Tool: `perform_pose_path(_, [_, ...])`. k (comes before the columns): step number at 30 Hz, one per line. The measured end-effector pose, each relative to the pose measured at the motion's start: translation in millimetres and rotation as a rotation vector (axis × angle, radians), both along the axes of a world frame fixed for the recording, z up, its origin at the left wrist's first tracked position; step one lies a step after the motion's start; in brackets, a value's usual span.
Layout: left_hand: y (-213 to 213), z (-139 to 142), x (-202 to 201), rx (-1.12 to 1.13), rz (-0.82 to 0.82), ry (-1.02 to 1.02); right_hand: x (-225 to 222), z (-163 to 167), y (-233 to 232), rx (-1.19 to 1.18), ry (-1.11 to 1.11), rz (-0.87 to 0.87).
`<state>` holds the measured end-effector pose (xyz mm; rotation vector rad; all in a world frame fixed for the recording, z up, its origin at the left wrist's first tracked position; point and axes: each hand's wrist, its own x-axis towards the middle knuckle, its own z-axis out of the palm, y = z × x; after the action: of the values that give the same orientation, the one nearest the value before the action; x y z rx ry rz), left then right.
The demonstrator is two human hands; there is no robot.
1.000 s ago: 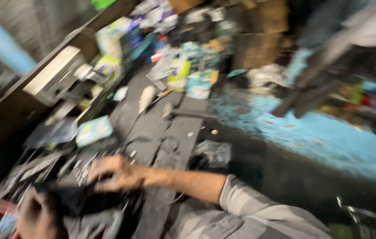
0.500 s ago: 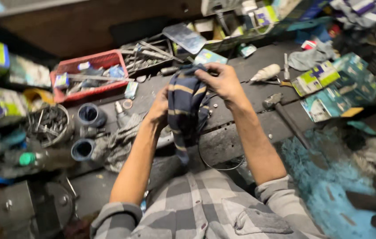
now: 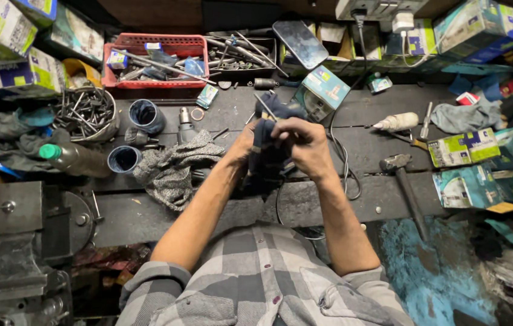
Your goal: The person cleans a small engine cylinder head clamped in a bench vise. They wipe the part with rags, scrape and rub the gasket surface by hand, turn the head over to clean other sides, handle small fasteners from the bench, and pour liquid from a plastic bottle onto the part while continuing to wipe it.
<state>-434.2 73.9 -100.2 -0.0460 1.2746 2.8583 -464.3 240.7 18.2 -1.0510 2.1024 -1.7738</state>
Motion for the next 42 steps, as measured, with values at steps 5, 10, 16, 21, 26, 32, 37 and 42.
perform_pose_path(5, [9,17,10,0.009,0.133,0.006,-1,5,-8,0.011,0.117,-0.004])
perform_pose_path(10, [25,26,12,-0.111,0.293,0.087,-2,1,1,0.023,-0.025,0.0])
perform_pose_path(16, [20,20,9,0.011,0.177,0.193,21,-46,37,-0.407,-0.983,0.135])
perform_pose_path(21, [-37,40,4,0.138,0.32,-0.292,60,-85,89,-0.768,-1.142,0.447])
perform_pose_path(26, [-10,54,21,0.161,0.187,-0.129,59,-80,97,-0.515,-0.668,0.124])
perform_pose_path(32, [17,41,16,0.156,0.161,-0.122,47,-48,54,-0.516,-0.234,0.115])
perform_pose_path(37, [31,19,25,0.205,0.036,-0.019,29,-41,17,-0.254,0.001,-0.152])
perform_pose_path(42, [38,17,17,0.113,0.222,-0.01,24,-36,11,-0.124,0.173,-0.209])
